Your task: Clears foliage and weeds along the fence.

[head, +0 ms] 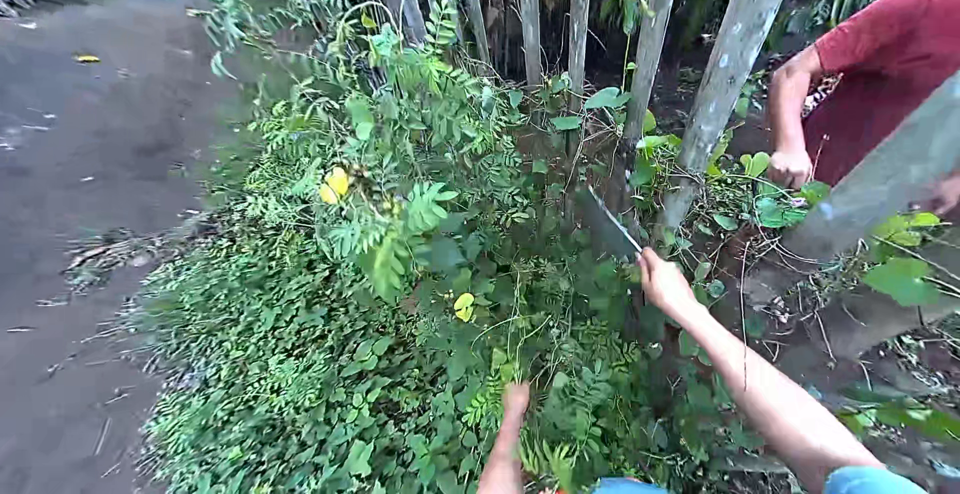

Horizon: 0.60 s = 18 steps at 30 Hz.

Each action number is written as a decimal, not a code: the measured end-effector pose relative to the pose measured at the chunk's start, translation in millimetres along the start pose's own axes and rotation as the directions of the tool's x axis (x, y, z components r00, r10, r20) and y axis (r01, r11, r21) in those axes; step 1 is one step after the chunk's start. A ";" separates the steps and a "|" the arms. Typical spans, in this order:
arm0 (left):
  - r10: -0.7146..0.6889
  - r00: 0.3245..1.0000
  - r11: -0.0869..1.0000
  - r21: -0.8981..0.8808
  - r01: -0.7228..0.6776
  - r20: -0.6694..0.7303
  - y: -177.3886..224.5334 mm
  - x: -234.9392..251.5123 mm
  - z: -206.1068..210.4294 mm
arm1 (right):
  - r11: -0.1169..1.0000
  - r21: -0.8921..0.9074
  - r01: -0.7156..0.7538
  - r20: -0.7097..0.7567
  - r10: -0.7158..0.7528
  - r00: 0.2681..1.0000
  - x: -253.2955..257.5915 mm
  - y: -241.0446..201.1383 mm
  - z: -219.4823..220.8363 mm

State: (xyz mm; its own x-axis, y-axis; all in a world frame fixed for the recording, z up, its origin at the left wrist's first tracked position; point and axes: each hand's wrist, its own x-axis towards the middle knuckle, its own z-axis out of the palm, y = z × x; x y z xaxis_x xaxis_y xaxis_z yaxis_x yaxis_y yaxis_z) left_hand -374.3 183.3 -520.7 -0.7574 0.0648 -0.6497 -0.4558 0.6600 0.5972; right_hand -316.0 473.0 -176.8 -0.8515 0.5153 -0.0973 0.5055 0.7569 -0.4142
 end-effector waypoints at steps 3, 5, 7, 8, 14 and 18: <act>-0.099 0.993 0.995 0.014 0.100 -0.058 -81.6 -19.0 -20.3 | 0.965 0.076 0.253 -0.408 -0.201 0.891 -5.2 15.3 -17.3; -0.152 0.982 0.986 0.052 0.158 -0.109 -128.0 -30.9 -40.9 | 0.963 0.065 0.262 -0.499 -0.196 0.844 -12.4 50.4 20.9; -0.171 0.960 0.976 0.095 0.196 -0.224 -166.5 -36.0 -66.6 | 1.000 -0.003 0.020 -0.253 -0.021 0.967 -28.7 94.0 77.6; -0.152 0.944 0.971 0.132 0.198 -0.292 -182.7 -36.2 -78.0 | 0.985 -0.089 -0.150 -0.011 0.150 0.989 -36.1 114.8 102.1; 0.518 0.722 0.844 0.415 -0.341 -0.459 -89.3 -40.0 -114.8 | 0.908 -0.154 -0.391 0.358 0.420 0.834 -104.4 211.6 188.5; 0.786 0.573 0.618 0.326 -0.716 -0.232 90.1 -87.0 -94.6 | 0.904 -0.116 -0.412 0.475 0.414 0.776 -153.0 223.7 202.5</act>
State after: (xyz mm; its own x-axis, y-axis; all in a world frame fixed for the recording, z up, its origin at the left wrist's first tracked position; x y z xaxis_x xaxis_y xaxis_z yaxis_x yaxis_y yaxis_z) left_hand -393.7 166.3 -365.9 -0.9006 0.3826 0.2061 0.4130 0.6055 0.6803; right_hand -100.9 482.1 -437.8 -0.5180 0.5226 -0.6772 0.8235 0.5187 -0.2297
